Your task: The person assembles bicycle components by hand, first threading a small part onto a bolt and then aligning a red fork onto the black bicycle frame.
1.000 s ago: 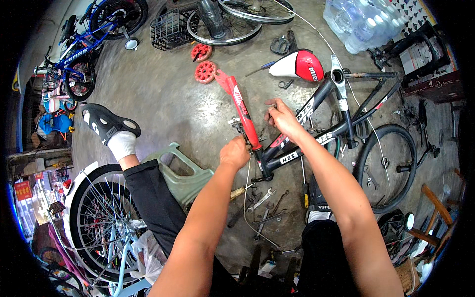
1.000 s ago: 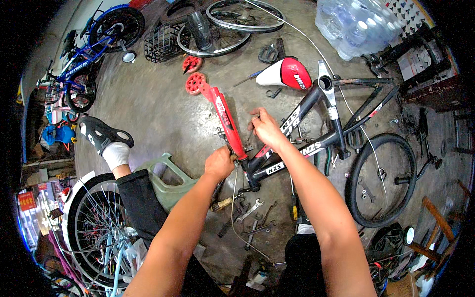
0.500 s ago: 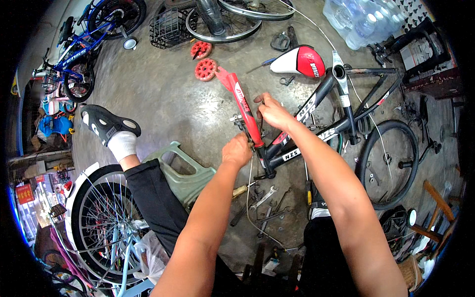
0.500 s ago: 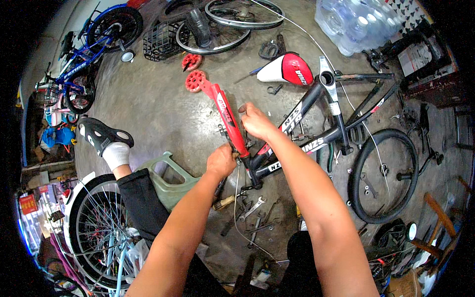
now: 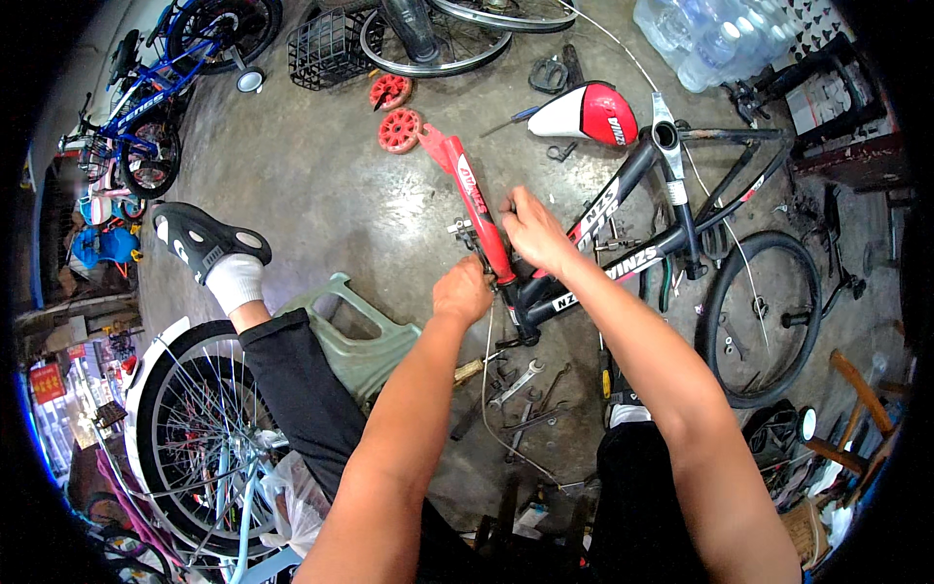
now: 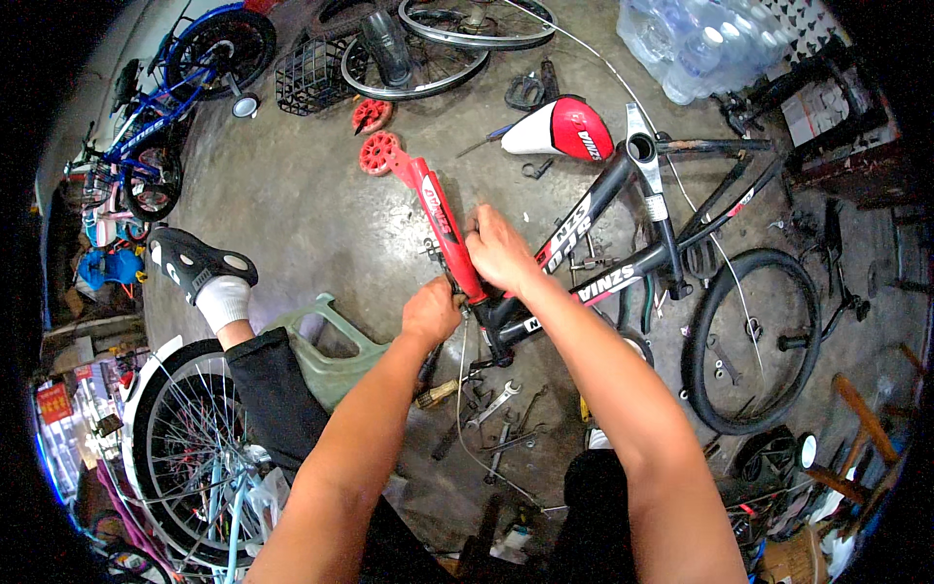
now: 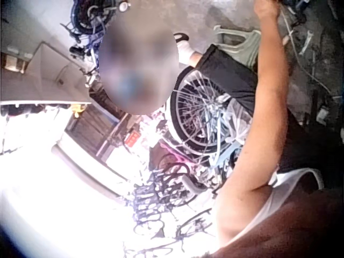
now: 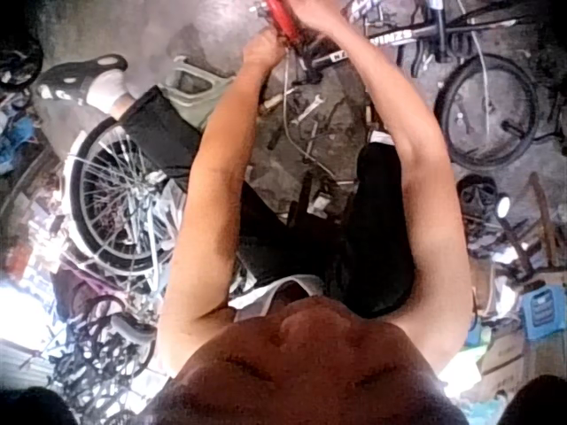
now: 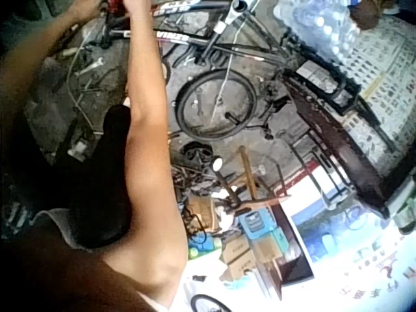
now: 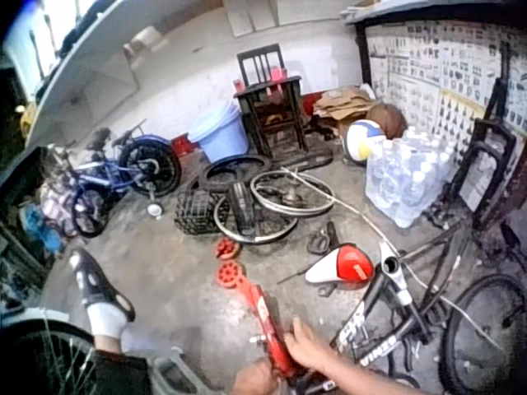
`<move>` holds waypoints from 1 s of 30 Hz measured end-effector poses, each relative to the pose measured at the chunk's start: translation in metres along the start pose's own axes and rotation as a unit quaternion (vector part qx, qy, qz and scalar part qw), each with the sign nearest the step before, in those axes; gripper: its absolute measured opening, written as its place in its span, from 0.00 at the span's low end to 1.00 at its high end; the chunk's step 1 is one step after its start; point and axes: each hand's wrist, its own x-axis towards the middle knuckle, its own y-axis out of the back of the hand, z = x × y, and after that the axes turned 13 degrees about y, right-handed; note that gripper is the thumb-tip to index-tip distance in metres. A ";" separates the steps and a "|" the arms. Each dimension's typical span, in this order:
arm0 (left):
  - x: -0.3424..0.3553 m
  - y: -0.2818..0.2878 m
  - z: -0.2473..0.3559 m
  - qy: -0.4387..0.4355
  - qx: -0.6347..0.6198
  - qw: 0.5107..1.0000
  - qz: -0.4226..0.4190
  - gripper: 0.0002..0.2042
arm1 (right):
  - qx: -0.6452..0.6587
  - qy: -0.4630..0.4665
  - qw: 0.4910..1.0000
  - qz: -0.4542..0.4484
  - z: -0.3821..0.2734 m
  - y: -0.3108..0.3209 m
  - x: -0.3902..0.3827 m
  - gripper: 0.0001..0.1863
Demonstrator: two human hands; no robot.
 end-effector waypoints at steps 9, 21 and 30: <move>-0.001 -0.004 -0.004 -0.006 -0.009 1.000 0.023 0.14 | -0.194 0.321 0.910 -0.178 -0.008 -0.007 -0.127 0.12; -0.001 -0.001 -0.007 0.009 -0.014 0.999 -0.033 0.15 | 0.152 -0.038 0.988 0.016 -0.002 0.026 -0.057 0.17; -0.001 0.000 -0.006 0.008 -0.015 0.999 -0.038 0.15 | 0.259 -0.095 0.961 -0.027 0.010 0.023 -0.012 0.18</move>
